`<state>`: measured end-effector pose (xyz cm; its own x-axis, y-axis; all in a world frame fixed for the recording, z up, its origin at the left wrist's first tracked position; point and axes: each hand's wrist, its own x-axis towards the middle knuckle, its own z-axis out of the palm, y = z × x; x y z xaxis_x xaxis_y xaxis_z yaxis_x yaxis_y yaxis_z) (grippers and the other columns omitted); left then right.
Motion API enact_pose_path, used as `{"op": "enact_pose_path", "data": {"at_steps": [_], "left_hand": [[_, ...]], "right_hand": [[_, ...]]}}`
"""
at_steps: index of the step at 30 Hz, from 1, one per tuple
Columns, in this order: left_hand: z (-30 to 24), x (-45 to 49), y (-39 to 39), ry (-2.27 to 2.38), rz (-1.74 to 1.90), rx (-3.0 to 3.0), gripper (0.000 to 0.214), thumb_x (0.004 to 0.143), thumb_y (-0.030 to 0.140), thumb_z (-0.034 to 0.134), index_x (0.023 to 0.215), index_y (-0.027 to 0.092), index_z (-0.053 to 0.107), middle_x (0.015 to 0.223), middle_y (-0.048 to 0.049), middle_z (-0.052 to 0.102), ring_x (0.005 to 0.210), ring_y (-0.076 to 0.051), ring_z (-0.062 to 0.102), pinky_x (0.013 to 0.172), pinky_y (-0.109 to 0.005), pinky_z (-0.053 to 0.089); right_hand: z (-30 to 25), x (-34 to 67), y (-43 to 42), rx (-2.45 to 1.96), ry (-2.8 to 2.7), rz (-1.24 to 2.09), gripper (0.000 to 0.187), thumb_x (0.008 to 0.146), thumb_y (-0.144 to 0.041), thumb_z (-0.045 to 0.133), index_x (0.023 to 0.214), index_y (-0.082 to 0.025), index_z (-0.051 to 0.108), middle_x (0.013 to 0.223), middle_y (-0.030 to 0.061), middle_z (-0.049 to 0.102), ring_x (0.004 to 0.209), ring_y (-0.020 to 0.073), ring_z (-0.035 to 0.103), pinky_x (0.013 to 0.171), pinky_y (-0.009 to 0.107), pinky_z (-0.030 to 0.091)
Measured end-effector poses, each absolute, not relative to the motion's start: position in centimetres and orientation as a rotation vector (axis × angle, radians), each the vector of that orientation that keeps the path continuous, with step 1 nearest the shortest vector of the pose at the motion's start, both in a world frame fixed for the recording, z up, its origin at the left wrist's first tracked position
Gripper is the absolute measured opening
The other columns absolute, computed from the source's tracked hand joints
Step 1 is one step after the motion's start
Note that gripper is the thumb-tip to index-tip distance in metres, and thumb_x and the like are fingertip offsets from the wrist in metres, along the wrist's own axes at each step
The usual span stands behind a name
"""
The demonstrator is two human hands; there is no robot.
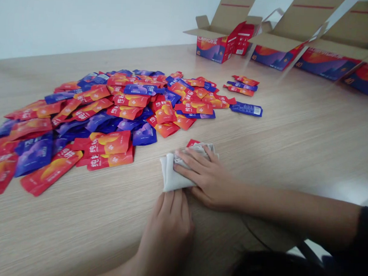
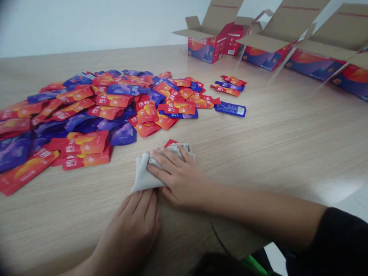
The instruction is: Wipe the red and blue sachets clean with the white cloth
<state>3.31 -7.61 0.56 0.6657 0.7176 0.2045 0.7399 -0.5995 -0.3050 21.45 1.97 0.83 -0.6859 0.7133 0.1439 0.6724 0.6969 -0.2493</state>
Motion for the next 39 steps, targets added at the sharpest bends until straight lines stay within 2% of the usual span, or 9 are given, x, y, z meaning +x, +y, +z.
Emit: {"op": "enact_pose_path", "data": {"at_steps": [8,12,15,19,23,27,30,34,39], "left_hand": [[0.8,3.7,-8.4,-1.187,-0.152,-2.494,0.048,0.09,0.018,0.032,0.112,-0.002,0.07,0.117,-0.0234,0.069,0.108,-0.032,0.068,0.086,-0.04,0.059],[0.7,3.7,-8.7,-1.239,-0.172,-2.492,0.051,0.092,0.022,0.03,0.116,-0.005,0.067,0.124,-0.0264,0.064,0.112,-0.034,0.065,0.085,-0.04,0.059],[0.7,3.8,-8.8,-1.238,-0.169,-2.494,0.049,0.091,0.018,0.03,0.112,-0.003,0.07,0.116,-0.0248,0.069,0.106,-0.033,0.068,0.084,-0.041,0.059],[0.7,3.9,-8.9,-1.261,-0.166,-2.487,0.05,0.091,0.019,0.031,0.118,-0.006,0.065,0.125,-0.0279,0.063,0.113,-0.036,0.064,0.085,-0.042,0.058],[0.6,3.7,-8.8,-1.206,-0.174,-2.504,0.048,0.091,0.017,0.032,0.114,-0.007,0.067,0.12,-0.0285,0.065,0.11,-0.035,0.066,0.087,-0.043,0.056],[0.8,3.7,-8.7,-1.226,-0.167,-2.486,0.049,0.092,0.019,0.031,0.115,-0.005,0.067,0.124,-0.0273,0.064,0.11,-0.034,0.066,0.082,-0.041,0.058],[0.8,3.6,-8.7,-1.167,-0.142,-2.491,0.047,0.091,0.016,0.032,0.111,-0.004,0.069,0.115,-0.0268,0.068,0.104,-0.034,0.069,0.082,-0.041,0.059],[0.4,3.4,-8.8,-1.161,-0.137,-2.484,0.046,0.088,0.012,0.034,0.116,-0.006,0.065,0.126,-0.0293,0.061,0.113,-0.037,0.064,0.079,-0.041,0.059],[0.1,2.8,-8.8,-1.13,-0.159,-2.493,0.048,0.094,0.026,0.034,0.111,-0.004,0.069,0.119,-0.0281,0.066,0.105,-0.035,0.068,0.08,-0.039,0.058]], "right_hand": [[1.1,21.6,1.3,-1.071,-2.726,0.267,0.055,0.095,-0.032,0.044,0.149,-0.023,0.04,0.161,0.0105,0.024,0.147,0.0292,0.021,0.118,0.057,0.011],[1.0,21.6,1.3,-1.378,-2.555,0.202,0.053,0.097,-0.029,0.037,0.149,-0.018,0.038,0.159,0.016,0.028,0.146,0.031,0.025,0.116,0.06,0.015],[0.8,21.5,1.2,-1.042,-2.74,0.23,0.056,0.095,-0.032,0.044,0.149,-0.024,0.038,0.161,0.0104,0.023,0.148,0.0288,0.019,0.118,0.058,0.009],[0.7,21.4,1.3,-1.38,-2.553,0.185,0.053,0.098,-0.027,0.036,0.149,-0.018,0.038,0.158,0.0148,0.029,0.145,0.0315,0.026,0.116,0.06,0.014],[0.7,21.4,1.5,-1.035,-2.735,0.226,0.053,0.096,-0.03,0.043,0.148,-0.024,0.04,0.161,0.0097,0.025,0.147,0.0281,0.021,0.119,0.056,0.009],[0.7,21.3,1.6,-1.364,-2.559,0.162,0.052,0.098,-0.028,0.037,0.149,-0.018,0.038,0.158,0.0147,0.031,0.146,0.0306,0.025,0.117,0.06,0.013],[0.8,21.4,1.7,-0.979,-2.759,0.22,0.052,0.097,-0.03,0.042,0.148,-0.023,0.041,0.16,0.0094,0.027,0.147,0.0259,0.021,0.119,0.054,0.008],[0.9,21.7,2.4,-1.337,-2.564,0.202,0.05,0.098,-0.027,0.035,0.147,-0.019,0.041,0.155,0.0144,0.037,0.144,0.0282,0.031,0.117,0.058,0.015],[1.0,21.9,2.3,-1.036,-2.721,0.257,0.049,0.097,-0.029,0.04,0.146,-0.025,0.044,0.156,0.0091,0.036,0.144,0.0257,0.029,0.118,0.055,0.013]]}}
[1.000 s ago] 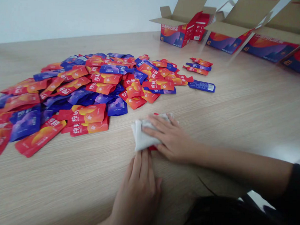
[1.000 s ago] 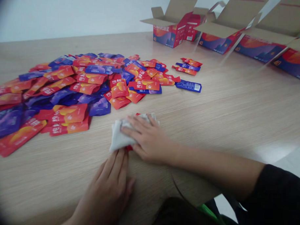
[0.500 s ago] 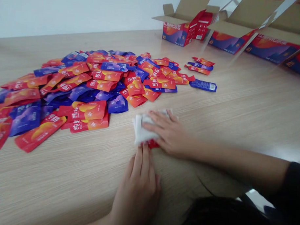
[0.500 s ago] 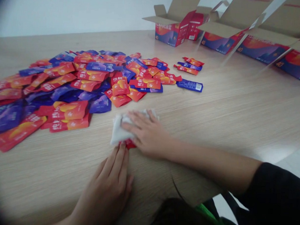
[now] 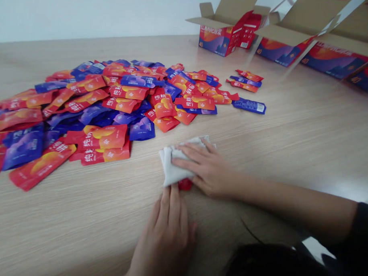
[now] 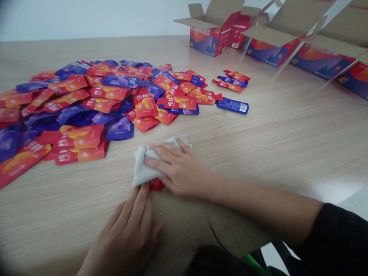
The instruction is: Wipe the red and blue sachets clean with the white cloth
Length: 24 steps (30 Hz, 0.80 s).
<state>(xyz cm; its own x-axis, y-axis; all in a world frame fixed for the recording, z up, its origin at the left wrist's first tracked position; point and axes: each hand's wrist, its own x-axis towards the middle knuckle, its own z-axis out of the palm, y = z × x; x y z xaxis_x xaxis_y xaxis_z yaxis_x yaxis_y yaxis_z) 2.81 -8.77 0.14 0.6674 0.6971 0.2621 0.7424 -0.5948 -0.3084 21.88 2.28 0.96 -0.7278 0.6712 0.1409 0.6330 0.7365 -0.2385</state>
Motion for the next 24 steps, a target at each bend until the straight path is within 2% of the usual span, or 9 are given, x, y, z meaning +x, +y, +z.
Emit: {"op": "enact_pose_path", "data": {"at_steps": [3,5,7,11,14,16,19,22,24], "left_hand": [[0.2,2.7,-8.8,-1.146,-0.192,-2.478,0.058,0.098,0.034,0.028,0.11,-0.005,0.068,0.121,-0.0299,0.064,0.108,-0.036,0.067,0.079,-0.039,0.058],[0.2,2.8,-8.8,-1.121,-0.196,-2.468,0.058,0.099,0.034,0.029,0.107,-0.006,0.069,0.115,-0.0297,0.067,0.102,-0.036,0.07,0.077,-0.039,0.059],[0.2,2.8,-8.8,-1.117,-0.188,-2.462,0.054,0.099,0.031,0.032,0.108,-0.008,0.069,0.114,-0.03,0.067,0.1,-0.036,0.07,0.077,-0.039,0.059],[0.3,2.8,-9.0,-1.166,-0.147,-2.453,0.046,0.095,0.02,0.036,0.111,-0.01,0.067,0.12,-0.0316,0.064,0.108,-0.037,0.067,0.08,-0.039,0.059],[0.4,2.7,-9.3,-1.156,-0.133,-2.442,0.043,0.093,0.018,0.039,0.104,-0.01,0.069,0.112,-0.0319,0.067,0.102,-0.038,0.069,0.08,-0.042,0.059],[0.2,2.7,-9.4,-1.165,-0.128,-2.43,0.043,0.092,0.02,0.04,0.107,-0.01,0.068,0.114,-0.0327,0.066,0.103,-0.04,0.068,0.08,-0.043,0.059],[0.0,2.7,-9.2,-1.19,-0.136,-2.436,0.048,0.092,0.023,0.039,0.117,-0.011,0.063,0.122,-0.0342,0.062,0.111,-0.042,0.064,0.082,-0.044,0.059],[0.0,2.8,-8.6,-1.193,-0.185,-2.501,0.05,0.089,0.022,0.036,0.118,-0.011,0.062,0.122,-0.034,0.062,0.112,-0.042,0.063,0.084,-0.045,0.058],[0.2,2.9,-8.1,-1.2,-0.228,-2.558,0.052,0.086,0.021,0.036,0.118,-0.01,0.062,0.122,-0.0329,0.062,0.113,-0.042,0.062,0.085,-0.047,0.057]], "right_hand": [[1.0,21.9,2.2,-1.287,-2.585,0.207,0.049,0.098,-0.025,0.036,0.146,-0.021,0.044,0.154,0.0128,0.039,0.144,0.0283,0.031,0.116,0.058,0.015],[1.0,21.9,2.2,-1.11,-2.687,0.208,0.049,0.097,-0.025,0.039,0.146,-0.023,0.044,0.158,0.0106,0.032,0.146,0.0286,0.025,0.117,0.058,0.01],[0.9,21.9,2.3,-0.979,-2.76,0.226,0.049,0.097,-0.024,0.04,0.146,-0.024,0.044,0.16,0.0086,0.027,0.147,0.0262,0.023,0.119,0.056,0.006],[0.7,21.6,2.1,-1.268,-2.613,0.19,0.049,0.098,-0.024,0.037,0.147,-0.02,0.042,0.157,0.0128,0.033,0.145,0.0307,0.027,0.116,0.06,0.012],[0.7,21.7,1.8,-0.953,-2.736,0.211,0.048,0.098,-0.025,0.04,0.145,-0.021,0.044,0.158,0.0112,0.031,0.146,0.0275,0.026,0.118,0.057,0.007],[0.8,22.3,2.5,-1.036,-2.683,0.228,0.046,0.099,-0.026,0.037,0.144,-0.021,0.045,0.154,0.0118,0.039,0.142,0.0259,0.034,0.118,0.056,0.011],[0.9,23.9,5.0,-1.328,-2.478,0.222,0.042,0.1,-0.028,0.034,0.136,-0.018,0.054,0.141,0.0134,0.055,0.131,0.027,0.047,0.113,0.055,0.025],[0.6,25.3,7.1,-1.37,-2.426,0.176,0.04,0.093,-0.032,0.048,0.129,-0.018,0.058,0.134,0.0127,0.058,0.124,0.0296,0.051,0.106,0.05,0.036],[0.3,25.9,8.1,-1.349,-2.448,0.128,0.044,0.085,-0.029,0.058,0.127,-0.018,0.059,0.133,0.0133,0.056,0.122,0.0317,0.05,0.103,0.05,0.038]]}}
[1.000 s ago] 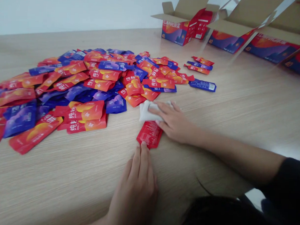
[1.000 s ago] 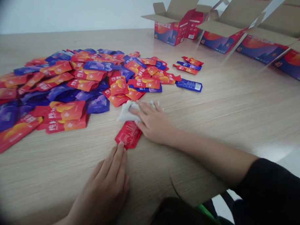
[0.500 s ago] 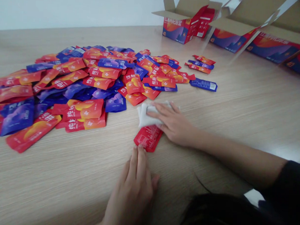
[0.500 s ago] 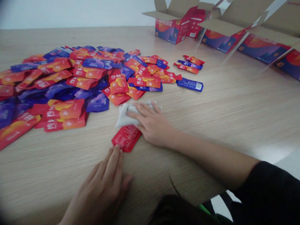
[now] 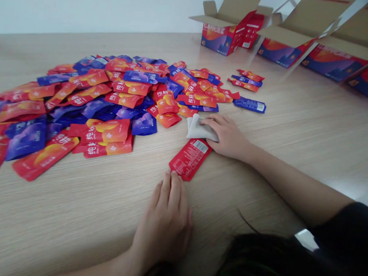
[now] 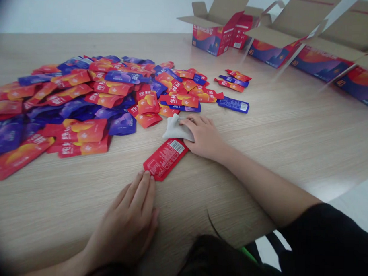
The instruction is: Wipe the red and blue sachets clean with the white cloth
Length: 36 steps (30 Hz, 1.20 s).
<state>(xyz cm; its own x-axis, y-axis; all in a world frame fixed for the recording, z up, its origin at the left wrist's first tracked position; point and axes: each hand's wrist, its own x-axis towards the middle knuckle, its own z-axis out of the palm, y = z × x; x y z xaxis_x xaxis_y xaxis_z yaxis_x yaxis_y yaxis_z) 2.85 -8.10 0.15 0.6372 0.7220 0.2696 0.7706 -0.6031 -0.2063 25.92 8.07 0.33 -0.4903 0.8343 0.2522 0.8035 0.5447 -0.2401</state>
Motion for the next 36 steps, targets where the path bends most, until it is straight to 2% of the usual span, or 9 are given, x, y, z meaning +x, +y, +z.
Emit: {"op": "enact_pose_path", "data": {"at_steps": [5,9,11,15,20,22,29,32,36], "left_hand": [[0.3,2.9,-7.7,-1.239,-0.244,-2.666,0.056,0.084,0.025,0.041,0.127,-0.005,0.058,0.132,-0.0279,0.058,0.122,-0.044,0.055,0.093,-0.05,0.054],[0.3,2.8,-7.9,-1.237,-0.217,-2.702,0.057,0.085,0.023,0.041,0.132,-0.006,0.053,0.137,-0.0274,0.054,0.126,-0.041,0.052,0.098,-0.049,0.05],[0.5,2.8,-7.9,-1.219,-0.208,-2.71,0.056,0.085,0.021,0.041,0.131,-0.007,0.053,0.136,-0.029,0.055,0.125,-0.04,0.053,0.098,-0.048,0.05],[0.8,3.0,-7.8,-1.195,-0.202,-2.729,0.05,0.084,0.021,0.043,0.12,-0.008,0.062,0.12,-0.0298,0.063,0.114,-0.04,0.059,0.094,-0.049,0.051],[0.6,2.9,-7.7,-1.184,-0.169,-2.738,0.057,0.085,0.022,0.042,0.13,-0.011,0.052,0.132,-0.0325,0.055,0.123,-0.042,0.053,0.097,-0.05,0.049],[0.5,2.8,-7.7,-1.202,-0.147,-2.748,0.058,0.085,0.023,0.041,0.133,-0.01,0.05,0.135,-0.0316,0.053,0.125,-0.042,0.052,0.098,-0.049,0.048],[0.9,2.8,-7.5,-1.229,-0.121,-2.797,0.061,0.083,0.025,0.041,0.136,-0.005,0.049,0.138,-0.0278,0.053,0.124,-0.04,0.052,0.095,-0.05,0.049],[0.8,2.9,-7.5,-1.209,-0.152,-2.773,0.057,0.083,0.023,0.042,0.13,-0.005,0.056,0.13,-0.0274,0.058,0.118,-0.039,0.056,0.093,-0.05,0.051],[0.7,2.9,-7.5,-1.209,-0.182,-2.746,0.053,0.08,0.021,0.045,0.124,-0.005,0.06,0.121,-0.0271,0.063,0.111,-0.038,0.059,0.091,-0.049,0.052]], "right_hand": [[1.1,27.7,9.0,-1.388,-2.308,0.179,0.048,0.081,-0.014,0.048,0.127,-0.019,0.059,0.125,0.0115,0.06,0.117,0.0293,0.054,0.101,0.049,0.041],[3.5,26.6,5.7,-1.46,-2.159,0.082,0.066,0.082,-0.011,0.043,0.147,-0.024,0.04,0.139,0.0106,0.051,0.125,0.0306,0.049,0.1,0.05,0.041],[4.0,24.7,2.7,-1.489,-2.277,0.009,0.072,0.081,-0.011,0.046,0.152,-0.022,0.033,0.146,0.0135,0.043,0.123,0.0336,0.047,0.098,0.051,0.041],[2.7,20.6,-1.2,-1.363,-2.649,-0.019,0.057,0.091,-0.025,0.047,0.148,-0.021,0.043,0.148,0.0155,0.042,0.114,0.0356,0.048,0.096,0.054,0.037],[1.2,20.1,-0.3,-1.375,-2.625,0.019,0.06,0.095,-0.052,0.043,0.145,-0.019,0.045,0.155,0.0184,0.031,0.135,0.0364,0.031,0.11,0.056,0.02],[1.1,20.8,0.7,-1.397,-2.593,0.028,0.06,0.096,-0.052,0.041,0.146,-0.019,0.044,0.155,0.0175,0.031,0.139,0.0348,0.027,0.111,0.056,0.018],[0.8,21.2,1.4,-1.552,-2.492,-0.001,0.058,0.097,-0.047,0.04,0.147,-0.018,0.043,0.153,0.0199,0.033,0.137,0.0375,0.03,0.109,0.057,0.021],[0.9,20.3,0.0,-1.382,-2.598,0.018,0.057,0.097,-0.049,0.039,0.146,-0.019,0.043,0.153,0.0188,0.033,0.138,0.0373,0.029,0.11,0.057,0.018],[1.2,20.4,-0.3,-1.275,-2.663,0.096,0.058,0.096,-0.05,0.041,0.147,-0.021,0.042,0.153,0.016,0.035,0.138,0.035,0.03,0.11,0.055,0.021]]}}
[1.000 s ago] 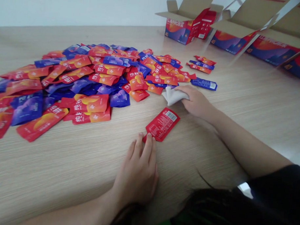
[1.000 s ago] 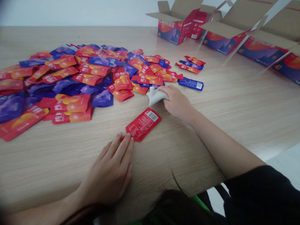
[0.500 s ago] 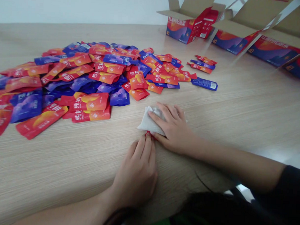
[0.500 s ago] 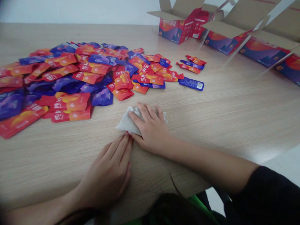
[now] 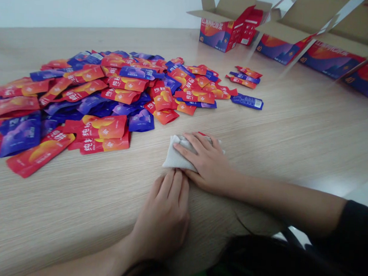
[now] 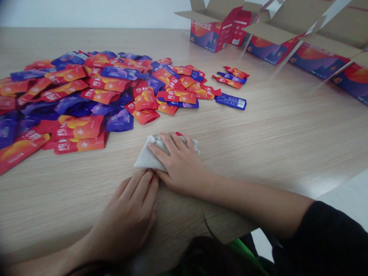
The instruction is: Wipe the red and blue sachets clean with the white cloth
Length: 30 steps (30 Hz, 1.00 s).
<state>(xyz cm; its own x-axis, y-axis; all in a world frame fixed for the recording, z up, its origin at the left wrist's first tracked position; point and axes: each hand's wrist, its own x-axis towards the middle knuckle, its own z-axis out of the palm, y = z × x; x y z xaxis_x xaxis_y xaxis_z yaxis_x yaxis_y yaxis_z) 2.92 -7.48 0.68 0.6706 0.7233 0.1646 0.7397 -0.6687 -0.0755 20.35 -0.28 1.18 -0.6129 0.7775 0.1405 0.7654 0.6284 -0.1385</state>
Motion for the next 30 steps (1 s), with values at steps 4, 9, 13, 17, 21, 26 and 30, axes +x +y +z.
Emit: {"op": "enact_pose_path", "data": {"at_steps": [4,9,13,17,21,26,30], "left_hand": [[0.8,3.0,-7.4,-1.219,-0.207,-2.732,0.058,0.079,0.021,0.046,0.13,-0.005,0.056,0.127,-0.0284,0.06,0.113,-0.039,0.058,0.089,-0.049,0.053],[0.8,3.0,-7.6,-1.218,-0.217,-2.731,0.058,0.078,0.02,0.046,0.129,-0.005,0.057,0.127,-0.0284,0.06,0.112,-0.039,0.059,0.088,-0.05,0.054],[0.8,3.1,-7.5,-1.211,-0.252,-2.701,0.055,0.078,0.02,0.047,0.124,-0.006,0.06,0.122,-0.0292,0.063,0.11,-0.039,0.06,0.088,-0.049,0.055],[0.9,3.0,-7.3,-1.208,-0.266,-2.679,0.054,0.079,0.021,0.046,0.123,-0.007,0.06,0.122,-0.0296,0.062,0.108,-0.038,0.061,0.086,-0.048,0.056],[0.9,3.0,-7.4,-1.236,-0.262,-2.677,0.056,0.08,0.022,0.045,0.126,-0.007,0.058,0.126,-0.0298,0.06,0.111,-0.038,0.06,0.087,-0.047,0.056],[0.8,3.0,-7.6,-1.224,-0.265,-2.68,0.054,0.079,0.021,0.046,0.122,-0.008,0.061,0.122,-0.0303,0.062,0.11,-0.039,0.06,0.087,-0.048,0.056],[0.9,3.0,-7.5,-1.217,-0.262,-2.675,0.054,0.079,0.021,0.045,0.121,-0.008,0.061,0.12,-0.0303,0.063,0.108,-0.039,0.061,0.086,-0.048,0.056]], "right_hand": [[1.0,22.0,2.0,-1.483,-2.541,0.083,0.057,0.098,-0.047,0.038,0.148,-0.021,0.04,0.152,0.017,0.037,0.136,0.0343,0.034,0.107,0.055,0.025],[0.7,22.0,2.3,-1.573,-2.465,0.024,0.056,0.098,-0.045,0.039,0.148,-0.02,0.042,0.149,0.0196,0.04,0.132,0.0365,0.038,0.105,0.055,0.028],[0.9,20.7,0.4,-1.335,-2.618,0.045,0.059,0.096,-0.051,0.043,0.147,-0.022,0.043,0.151,0.0184,0.036,0.136,0.0379,0.031,0.108,0.057,0.022],[1.0,21.5,1.2,-1.376,-2.599,0.102,0.057,0.097,-0.048,0.042,0.148,-0.023,0.041,0.152,0.0167,0.037,0.137,0.0353,0.032,0.108,0.056,0.023],[0.8,22.4,2.5,-1.601,-2.451,0.061,0.056,0.098,-0.044,0.039,0.149,-0.021,0.04,0.149,0.0188,0.039,0.134,0.0359,0.036,0.106,0.056,0.027],[0.8,20.5,0.3,-1.369,-2.601,0.034,0.058,0.097,-0.05,0.041,0.148,-0.022,0.041,0.152,0.0176,0.035,0.138,0.0379,0.03,0.109,0.059,0.021],[0.9,20.6,0.4,-1.304,-2.645,0.074,0.056,0.097,-0.049,0.041,0.148,-0.024,0.041,0.153,0.0151,0.036,0.138,0.0351,0.031,0.111,0.058,0.02]]}}
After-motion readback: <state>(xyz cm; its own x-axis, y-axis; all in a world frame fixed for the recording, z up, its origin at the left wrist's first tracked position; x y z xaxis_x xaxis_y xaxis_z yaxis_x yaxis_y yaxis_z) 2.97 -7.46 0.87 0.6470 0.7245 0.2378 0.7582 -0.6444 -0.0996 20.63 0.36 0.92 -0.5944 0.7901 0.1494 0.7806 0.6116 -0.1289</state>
